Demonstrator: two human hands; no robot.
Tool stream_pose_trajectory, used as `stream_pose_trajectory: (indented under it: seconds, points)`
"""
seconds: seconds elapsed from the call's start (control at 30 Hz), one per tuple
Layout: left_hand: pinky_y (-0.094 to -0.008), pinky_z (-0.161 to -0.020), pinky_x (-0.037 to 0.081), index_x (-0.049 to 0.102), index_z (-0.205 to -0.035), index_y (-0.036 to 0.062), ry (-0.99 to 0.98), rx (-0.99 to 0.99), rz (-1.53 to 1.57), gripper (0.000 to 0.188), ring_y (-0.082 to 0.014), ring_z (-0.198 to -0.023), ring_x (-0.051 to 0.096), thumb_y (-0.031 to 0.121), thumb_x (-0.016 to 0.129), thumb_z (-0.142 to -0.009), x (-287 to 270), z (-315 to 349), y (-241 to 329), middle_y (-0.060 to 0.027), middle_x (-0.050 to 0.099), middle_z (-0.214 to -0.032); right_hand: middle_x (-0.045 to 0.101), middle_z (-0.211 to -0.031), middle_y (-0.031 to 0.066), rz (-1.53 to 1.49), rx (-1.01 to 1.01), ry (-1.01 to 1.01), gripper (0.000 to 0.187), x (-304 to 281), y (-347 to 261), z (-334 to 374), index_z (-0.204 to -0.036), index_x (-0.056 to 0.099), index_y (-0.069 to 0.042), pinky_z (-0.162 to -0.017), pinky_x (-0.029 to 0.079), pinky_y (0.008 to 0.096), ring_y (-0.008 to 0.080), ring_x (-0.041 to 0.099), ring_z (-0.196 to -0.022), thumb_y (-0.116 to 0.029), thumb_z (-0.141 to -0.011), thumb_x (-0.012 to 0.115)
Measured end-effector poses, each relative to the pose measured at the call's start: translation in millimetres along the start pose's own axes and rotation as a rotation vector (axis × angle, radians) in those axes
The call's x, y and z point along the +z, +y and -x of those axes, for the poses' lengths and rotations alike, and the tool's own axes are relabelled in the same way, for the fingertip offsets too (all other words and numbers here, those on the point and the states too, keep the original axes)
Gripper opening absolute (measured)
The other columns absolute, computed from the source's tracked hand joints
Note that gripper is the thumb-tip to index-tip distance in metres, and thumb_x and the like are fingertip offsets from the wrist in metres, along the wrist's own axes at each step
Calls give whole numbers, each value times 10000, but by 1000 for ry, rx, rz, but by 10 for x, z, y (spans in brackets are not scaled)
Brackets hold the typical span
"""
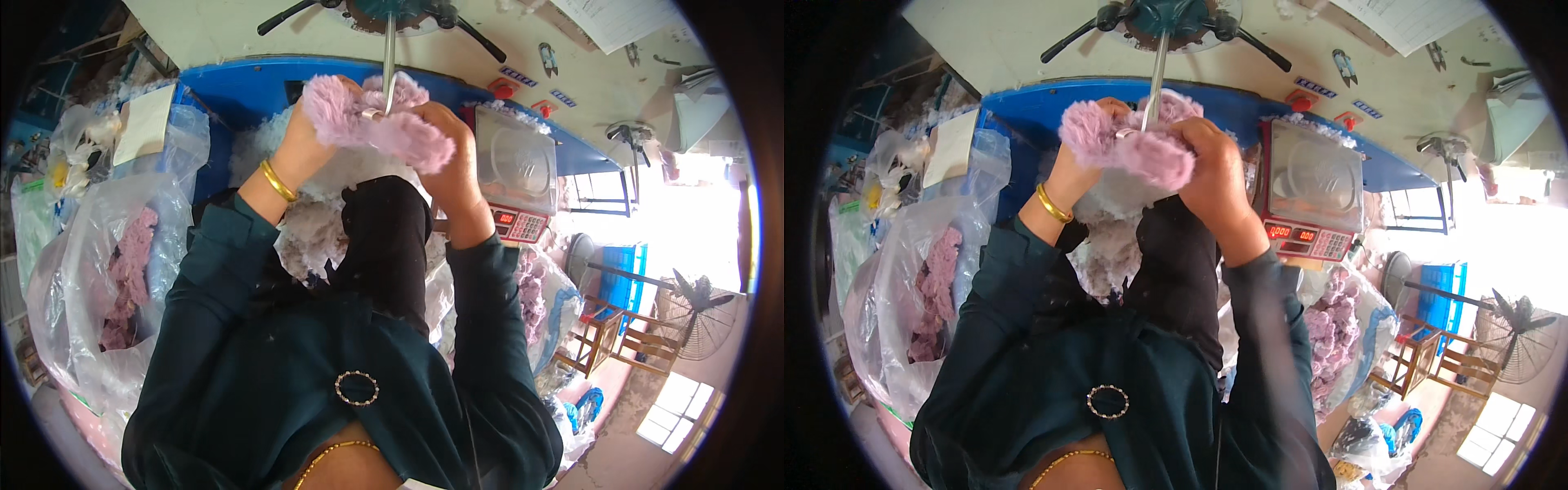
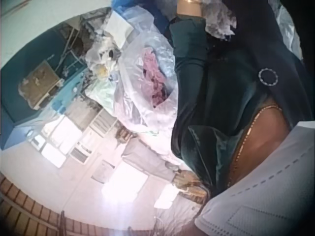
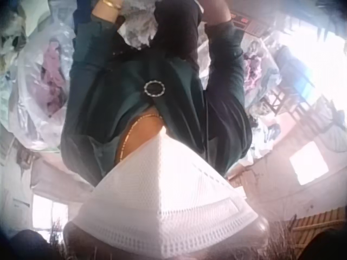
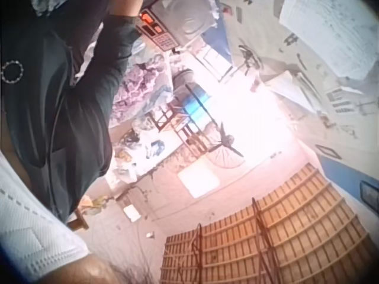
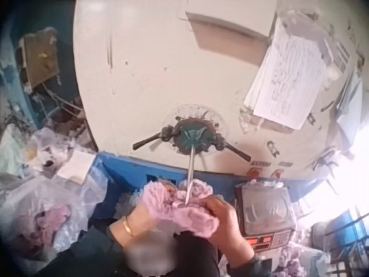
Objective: The person repeatedly takes pink fluffy toy bodies from a plastic bag, inserts them into a vertical stuffing machine, and pulls the white fluffy filling through the toys. After each toy is filled, the person removes it and places it on a digital scale, then repeats the process with the next toy.
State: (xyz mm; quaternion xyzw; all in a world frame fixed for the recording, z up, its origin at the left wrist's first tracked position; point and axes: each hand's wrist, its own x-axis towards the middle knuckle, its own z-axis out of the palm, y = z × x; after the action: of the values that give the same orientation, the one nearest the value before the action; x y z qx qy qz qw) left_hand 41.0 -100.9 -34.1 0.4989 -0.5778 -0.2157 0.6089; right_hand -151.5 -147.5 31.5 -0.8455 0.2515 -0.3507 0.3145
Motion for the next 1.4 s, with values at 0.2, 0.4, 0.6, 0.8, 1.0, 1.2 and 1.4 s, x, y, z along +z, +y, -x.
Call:
stream_pose_trajectory:
  seconds: [0.2,0.4,0.6,0.8,1.0,1.2,1.4]
  points:
    - [-311,-750,445,587,-1033,10,-61,331,-397,193,-267,-833,538,100,546,-868,-28,-286,-216,-128,578,-936,639,-845,170,208,98,183,291,252,-34,-251,-895,593,-22,-604,507,372,329,637,-695,-214,-721,724]
    - [-252,-831,450,543,-1223,-1,-149,-656,554,370,-105,-973,532,255,503,-959,-48,-89,-358,-34,589,-1115,620,-730,170,854,162,290,365,366,331,-973,-747,631,-23,-568,505,412,354,625,-673,-385,-747,669]
    - [-263,-937,400,488,-1289,-15,-151,-587,684,459,-131,-1028,518,279,556,-943,-41,-58,-56,-60,578,-1143,619,-704,170,718,-73,391,324,311,540,-716,-722,636,-18,-567,494,428,356,615,-656,-335,-748,695]
    - [-290,-895,445,510,-1248,-6,-328,-492,446,459,-163,-1035,571,264,638,-899,-161,122,105,-87,614,-1146,628,-735,121,-16,20,385,60,276,184,-387,-807,598,-15,-577,476,347,264,619,-653,-59,-846,607]
    - [-394,-761,479,566,-1018,14,-164,232,-539,367,-322,-875,600,98,708,-691,-81,110,323,-141,617,-941,533,-1108,90,-359,56,-64,419,28,187,62,-1030,528,-18,-887,447,333,170,532,-1019,-101,-709,785]
    - [-441,-668,447,519,-882,26,-74,297,-757,292,-361,-812,565,125,677,-657,156,261,335,-141,573,-848,602,-961,40,-465,278,605,319,620,300,-344,-1089,539,-45,-676,449,245,109,545,-797,-25,-789,644]
    - [-405,-678,456,518,-927,27,34,-8,-576,439,-337,-815,564,224,794,-648,257,-42,609,-126,571,-866,619,-872,19,-376,173,637,197,483,740,-1133,-978,594,-27,-696,459,260,115,566,-810,-94,-796,627]
